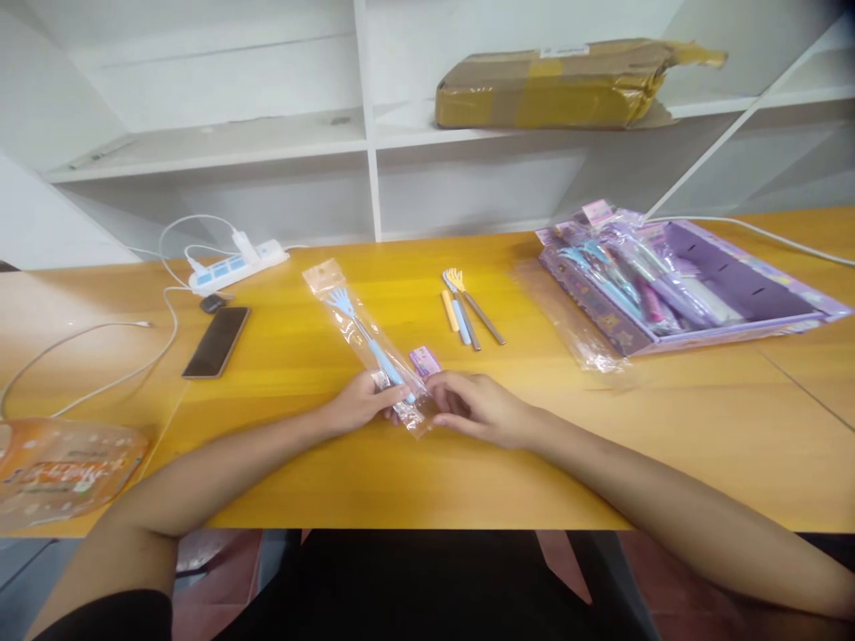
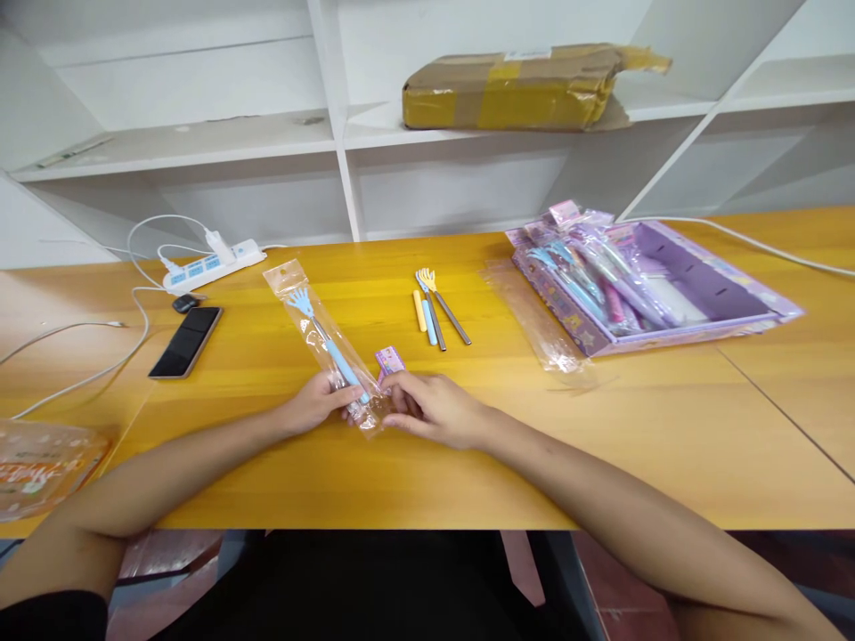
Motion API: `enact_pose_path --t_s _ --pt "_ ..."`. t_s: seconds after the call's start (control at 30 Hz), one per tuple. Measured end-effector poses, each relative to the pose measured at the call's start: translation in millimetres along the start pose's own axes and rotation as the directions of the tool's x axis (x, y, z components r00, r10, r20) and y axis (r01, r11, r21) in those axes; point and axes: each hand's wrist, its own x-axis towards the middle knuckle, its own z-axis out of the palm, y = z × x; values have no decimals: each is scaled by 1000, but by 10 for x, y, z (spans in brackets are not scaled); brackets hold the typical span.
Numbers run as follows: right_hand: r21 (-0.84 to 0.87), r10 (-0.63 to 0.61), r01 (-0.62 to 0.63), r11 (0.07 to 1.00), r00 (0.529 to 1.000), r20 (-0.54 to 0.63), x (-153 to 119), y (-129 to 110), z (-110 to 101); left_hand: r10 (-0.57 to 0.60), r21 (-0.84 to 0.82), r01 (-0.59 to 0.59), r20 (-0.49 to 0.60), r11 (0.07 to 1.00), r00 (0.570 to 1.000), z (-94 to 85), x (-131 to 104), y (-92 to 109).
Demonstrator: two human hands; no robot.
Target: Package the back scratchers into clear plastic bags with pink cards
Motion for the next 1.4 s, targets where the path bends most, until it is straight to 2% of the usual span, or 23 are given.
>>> enact_pose_path --t_s 0.17,0.27,0.4,0.53,0.63,0.7,0.77,0.87,1.07,1.23,1.4 --pt "-101 -112 99 990 985 -130 -22 13 -25 -26 -49 24 -47 998 999 -36 9 -50" --pt "-213 -170 137 967 974 -146 -4 64 -16 -44 -40 42 -54 998 998 -57 18 -75" --pt "-371 -368 296 880 920 -138 4 150 1 -36 -15 36 -15 999 999 -80 33 -77" --pt "-378 -454 385 842 884 -111 -13 119 12 -20 56 17 57 998 998 -58 13 -33" --pt "-265 -419 365 893 889 -188 -7 28 40 31 171 -64 188 983 982 -16 -26 22" --pt "-152 -339 310 938 912 -230 10 -27 72 66 257 -139 273 956 960 7 -49 60" --pt "-66 -258 249 966 939 -227 29 -56 105 88 330 -194 310 924 947 13 -62 88" --pt "-7 -183 186 983 961 -209 50 -58 137 111 384 -237 322 893 940 -10 -61 93" --pt "-5 -128 130 991 968 -217 61 -77 139 150 302 -257 335 918 930 -47 -51 24" --pt "-24 -172 171 985 957 -233 59 -75 149 124 434 -228 255 871 959 10 -74 53" --pt "-8 -198 203 979 945 -262 59 -45 158 43 473 -174 275 864 961 27 -78 124"
